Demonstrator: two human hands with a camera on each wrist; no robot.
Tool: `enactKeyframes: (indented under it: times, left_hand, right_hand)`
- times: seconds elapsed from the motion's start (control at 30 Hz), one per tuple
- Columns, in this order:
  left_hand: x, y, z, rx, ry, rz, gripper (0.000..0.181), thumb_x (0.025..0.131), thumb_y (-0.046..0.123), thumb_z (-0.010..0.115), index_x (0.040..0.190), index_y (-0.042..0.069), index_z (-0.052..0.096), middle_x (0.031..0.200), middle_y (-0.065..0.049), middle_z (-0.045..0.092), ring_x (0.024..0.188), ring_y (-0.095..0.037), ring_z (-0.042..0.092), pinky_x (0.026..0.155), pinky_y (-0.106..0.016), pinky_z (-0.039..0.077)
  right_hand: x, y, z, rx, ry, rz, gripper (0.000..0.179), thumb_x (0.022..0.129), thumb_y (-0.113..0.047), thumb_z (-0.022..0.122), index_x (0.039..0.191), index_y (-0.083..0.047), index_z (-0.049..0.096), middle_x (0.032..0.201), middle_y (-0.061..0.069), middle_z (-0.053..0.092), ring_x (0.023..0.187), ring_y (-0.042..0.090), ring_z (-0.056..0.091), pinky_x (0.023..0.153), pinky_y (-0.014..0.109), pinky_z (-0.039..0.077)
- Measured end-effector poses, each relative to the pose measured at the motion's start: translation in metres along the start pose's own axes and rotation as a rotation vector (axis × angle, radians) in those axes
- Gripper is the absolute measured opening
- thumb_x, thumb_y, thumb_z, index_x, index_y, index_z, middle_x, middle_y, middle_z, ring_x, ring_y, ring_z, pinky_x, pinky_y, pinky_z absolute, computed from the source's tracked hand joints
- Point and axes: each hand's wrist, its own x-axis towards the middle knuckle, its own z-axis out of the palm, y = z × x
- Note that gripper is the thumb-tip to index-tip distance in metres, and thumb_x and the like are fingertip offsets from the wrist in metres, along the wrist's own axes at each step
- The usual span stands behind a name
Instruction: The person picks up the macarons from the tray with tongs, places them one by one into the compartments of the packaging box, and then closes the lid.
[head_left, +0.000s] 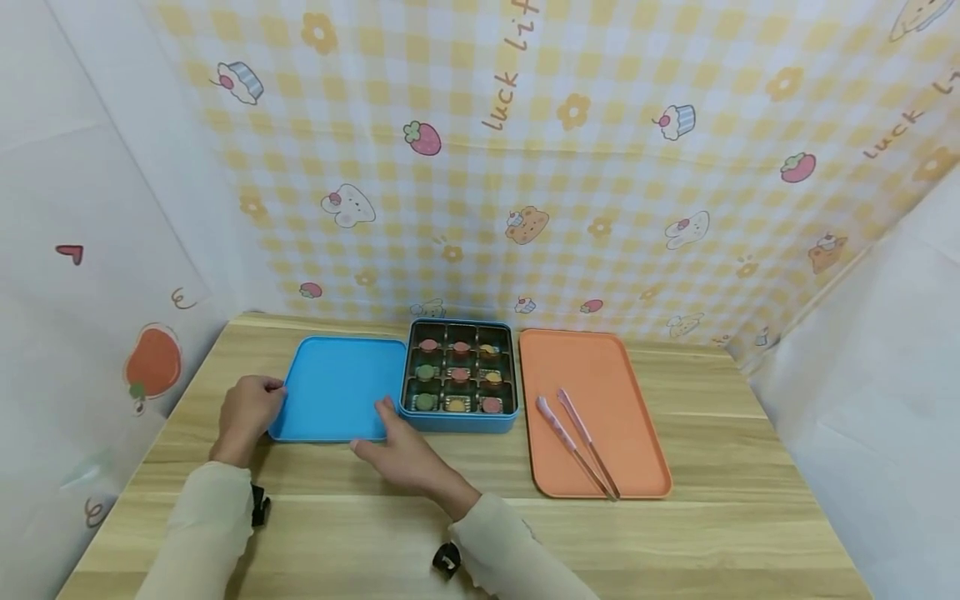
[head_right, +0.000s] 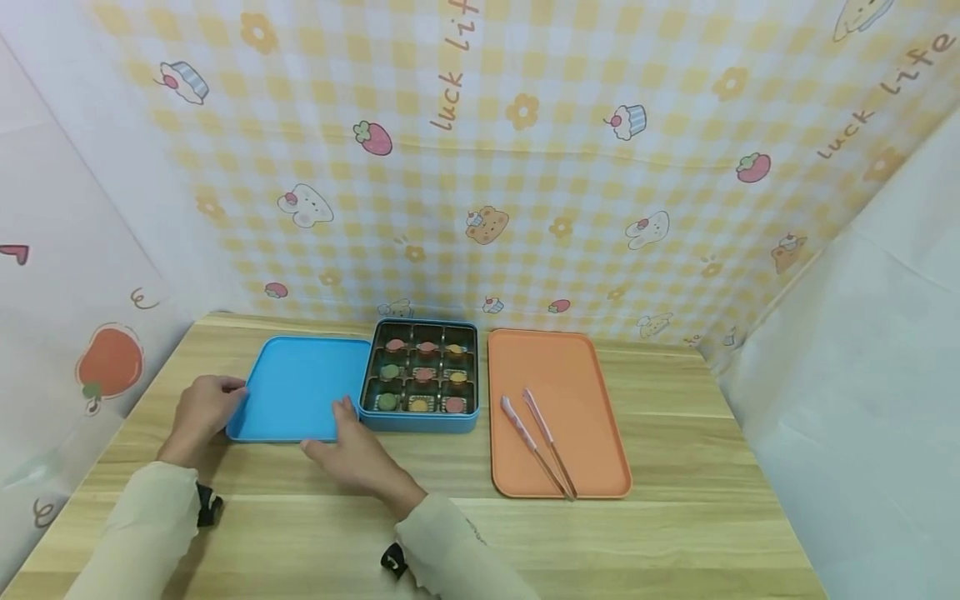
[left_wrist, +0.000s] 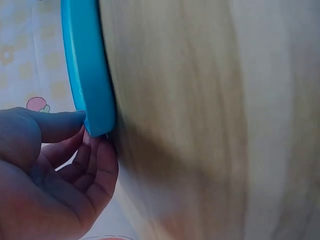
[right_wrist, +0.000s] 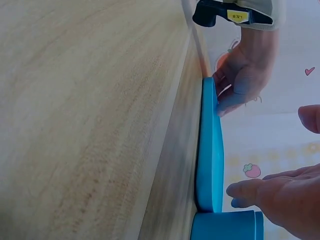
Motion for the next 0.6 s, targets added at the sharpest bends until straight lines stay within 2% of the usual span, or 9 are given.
enactKeyframes:
  times: [0.13,0.23,0.43,0.6]
  left_hand:
    - [0.000,0.002,-0.003,0.060,0.006,0.011,0.038,0.099,0.011,0.047,0.124,-0.014,0.061,0.125,-0.036,0.058,0.099,-0.046,0.062,0.070,-0.048,0.052]
    - [0.001,0.002,-0.005,0.088,0.006,0.007,0.038,0.097,0.010,0.046,0.124,-0.014,0.061,0.125,-0.037,0.058,0.094,-0.044,0.062,0.065,-0.046,0.050]
    - [0.000,-0.002,-0.007,0.081,0.013,0.002,0.038,0.096,0.009,0.046,0.122,-0.015,0.061,0.121,-0.037,0.059,0.091,-0.043,0.061,0.063,-0.043,0.050]
    - [0.001,-0.004,-0.008,0.083,0.024,-0.033,0.040,0.095,0.009,0.046,0.124,-0.014,0.060,0.123,-0.037,0.058,0.098,-0.048,0.061,0.064,-0.045,0.050]
  right_hand:
    - [0.003,0.001,0.000,0.001,0.014,0.004,0.074,0.101,-0.036,0.057,0.159,-0.010,0.020,0.167,0.006,0.009,0.152,0.019,0.012,0.122,0.044,0.021]
    - [0.006,0.003,0.002,-0.019,0.029,-0.006,0.075,0.100,-0.036,0.058,0.160,-0.010,0.020,0.167,0.006,0.009,0.152,0.019,0.013,0.122,0.043,0.023]
    - [0.012,0.005,0.006,-0.034,0.043,-0.007,0.080,0.101,-0.035,0.057,0.160,-0.006,0.012,0.167,0.010,0.001,0.153,0.022,0.009,0.123,0.042,0.020]
    - [0.016,0.001,0.012,0.023,0.061,0.048,0.085,0.101,-0.037,0.056,0.159,-0.004,0.004,0.166,0.010,-0.007,0.152,0.023,0.005,0.122,0.044,0.020]
